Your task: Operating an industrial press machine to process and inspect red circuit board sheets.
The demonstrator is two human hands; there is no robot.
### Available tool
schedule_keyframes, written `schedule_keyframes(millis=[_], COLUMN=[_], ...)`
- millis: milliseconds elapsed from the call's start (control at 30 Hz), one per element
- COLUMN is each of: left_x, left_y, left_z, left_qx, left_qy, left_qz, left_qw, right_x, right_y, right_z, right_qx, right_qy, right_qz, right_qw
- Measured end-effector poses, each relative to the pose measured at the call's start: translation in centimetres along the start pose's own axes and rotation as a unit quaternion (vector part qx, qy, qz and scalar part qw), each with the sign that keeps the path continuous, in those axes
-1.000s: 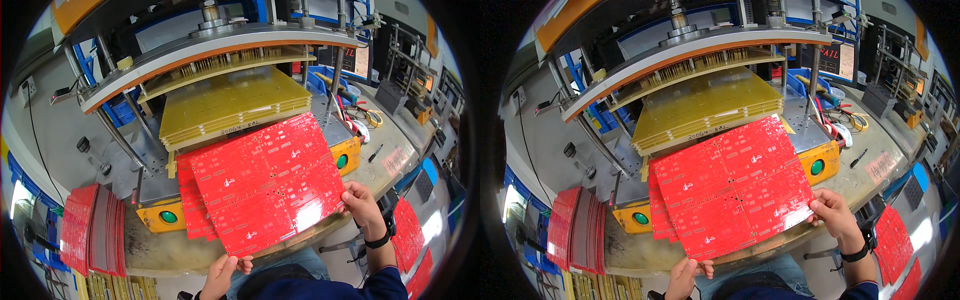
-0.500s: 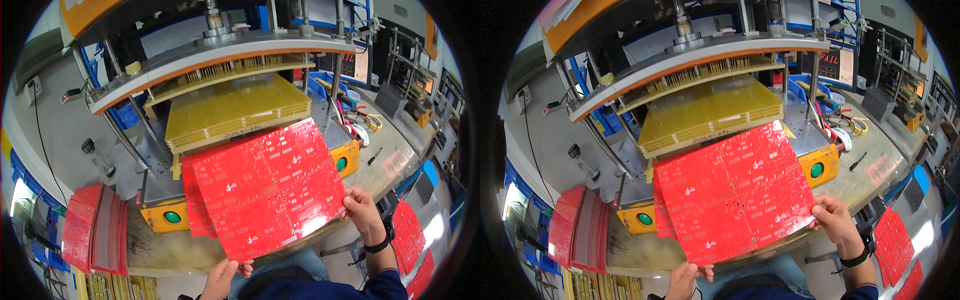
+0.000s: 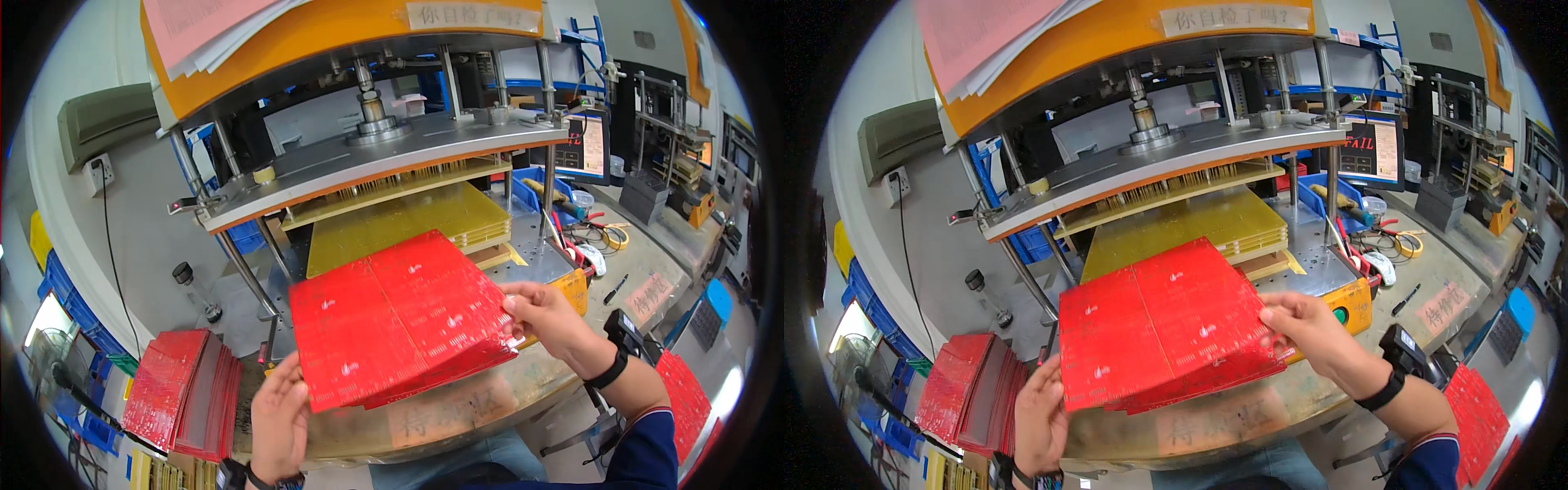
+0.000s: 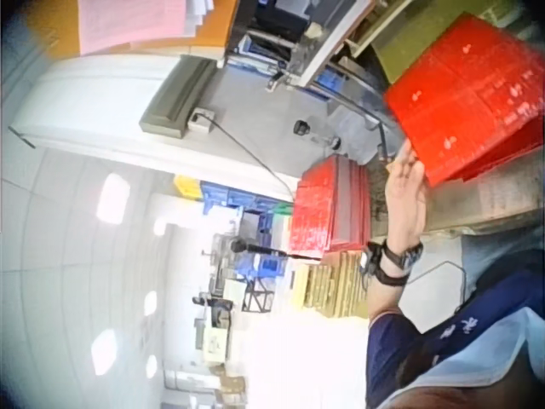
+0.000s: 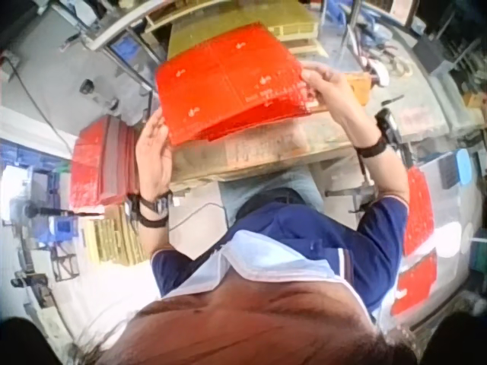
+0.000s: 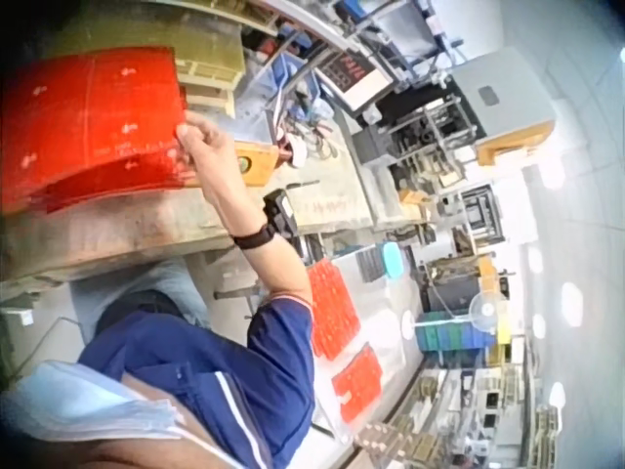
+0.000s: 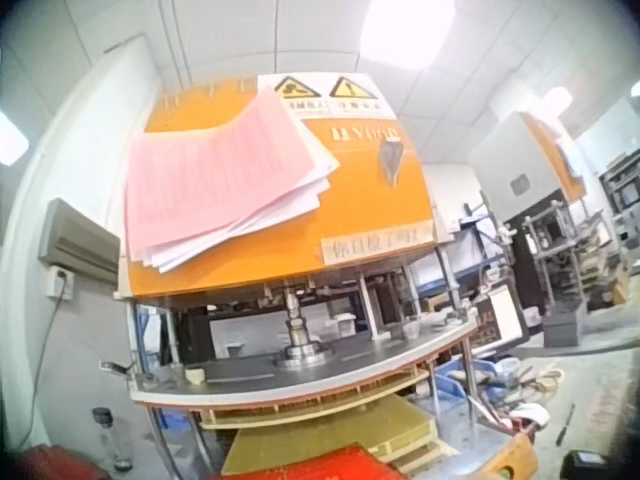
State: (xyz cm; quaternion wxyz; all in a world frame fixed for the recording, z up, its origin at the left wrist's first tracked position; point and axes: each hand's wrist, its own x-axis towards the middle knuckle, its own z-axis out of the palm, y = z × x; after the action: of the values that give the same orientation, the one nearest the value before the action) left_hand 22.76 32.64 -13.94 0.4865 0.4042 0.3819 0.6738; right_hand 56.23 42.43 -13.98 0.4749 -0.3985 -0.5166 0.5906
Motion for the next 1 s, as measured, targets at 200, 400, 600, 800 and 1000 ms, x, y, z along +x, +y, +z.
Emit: schedule_keyframes(millis=[200, 400, 600, 800, 1000], left_x=[9.6, 20.3, 26.0, 30.3, 31.5], left_y=[0.5, -0.3, -0.2, -2.0, -3.3], left_z=[-2.2, -1.6, 0.1, -0.5, -0.7], left_qx=[0.112, 0.307, 0.38, 0.364, 0.345], left_qy=[-0.066, -0.098, -0.117, -0.157, -0.166], left_qz=[0.019, 0.032, 0.014, -0.004, -0.008], left_qw=[0.991, 0.946, 0.917, 0.918, 0.924], right_x=[7.5, 16.2, 22.4, 25.2, 26.3], right_y=[-1.3, -1.2, -1.0, -0.7, 0.0], right_z=[-0.9, -3.4, -5.2, -6.3, -6.6], right_qx=[-0.21, -0.399, -0.419, -0.329, -0.37], right_qy=[0.014, 0.14, 0.166, 0.128, 0.128], right_qz=[-0.196, -0.271, -0.248, -0.224, -0.233], right_qw=[0.958, 0.865, 0.858, 0.908, 0.89])
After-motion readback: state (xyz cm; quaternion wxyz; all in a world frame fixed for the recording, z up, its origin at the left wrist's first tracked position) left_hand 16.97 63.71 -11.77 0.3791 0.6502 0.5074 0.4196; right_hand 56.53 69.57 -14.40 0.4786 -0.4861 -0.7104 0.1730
